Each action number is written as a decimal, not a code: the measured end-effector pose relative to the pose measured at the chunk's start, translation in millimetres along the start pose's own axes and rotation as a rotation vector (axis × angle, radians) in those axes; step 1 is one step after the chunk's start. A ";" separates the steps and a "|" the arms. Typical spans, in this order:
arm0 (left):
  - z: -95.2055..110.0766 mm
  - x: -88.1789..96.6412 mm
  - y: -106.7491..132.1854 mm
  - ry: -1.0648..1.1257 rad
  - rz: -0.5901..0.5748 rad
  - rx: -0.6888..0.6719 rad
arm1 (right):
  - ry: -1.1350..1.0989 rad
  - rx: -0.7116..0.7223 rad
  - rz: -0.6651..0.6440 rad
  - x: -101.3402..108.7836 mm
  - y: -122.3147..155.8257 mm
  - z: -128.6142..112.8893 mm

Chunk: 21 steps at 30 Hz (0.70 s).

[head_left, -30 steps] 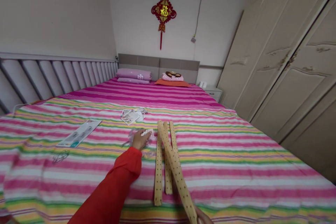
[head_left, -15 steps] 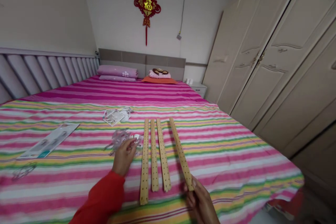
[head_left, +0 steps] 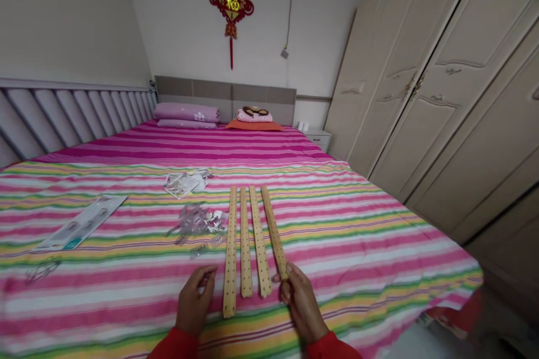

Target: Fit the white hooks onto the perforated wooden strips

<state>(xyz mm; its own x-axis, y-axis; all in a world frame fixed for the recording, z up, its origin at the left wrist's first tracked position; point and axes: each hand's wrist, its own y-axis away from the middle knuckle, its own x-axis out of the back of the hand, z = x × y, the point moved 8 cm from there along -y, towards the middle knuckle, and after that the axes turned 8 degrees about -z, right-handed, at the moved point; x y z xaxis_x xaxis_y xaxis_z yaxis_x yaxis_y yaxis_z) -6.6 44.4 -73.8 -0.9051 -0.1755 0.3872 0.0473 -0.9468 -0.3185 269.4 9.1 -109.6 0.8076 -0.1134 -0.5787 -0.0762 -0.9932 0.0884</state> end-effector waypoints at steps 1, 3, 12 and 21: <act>-4.9 0.9 2.5 0.003 -0.002 0.019 | 0.036 -0.001 0.021 2.6 1.1 0.7; -14.0 2.9 7.1 0.014 -0.001 0.058 | 0.102 -0.008 0.056 6.6 3.4 2.0; -19.2 35.3 -18.1 -0.016 0.128 0.099 | 0.148 0.095 0.105 12.8 22.1 1.6; 6.8 34.5 -39.9 -0.290 0.240 -0.169 | 0.145 0.138 0.257 30.8 46.9 13.6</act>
<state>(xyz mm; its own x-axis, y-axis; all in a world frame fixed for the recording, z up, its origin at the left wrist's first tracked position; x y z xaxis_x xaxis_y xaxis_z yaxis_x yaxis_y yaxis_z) -36.8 74.3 -41.8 -0.7194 -0.4774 0.5045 0.1505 -0.8163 -0.5577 282.8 -41.4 -134.2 0.8257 -0.3660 -0.4292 -0.3591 -0.9279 0.1002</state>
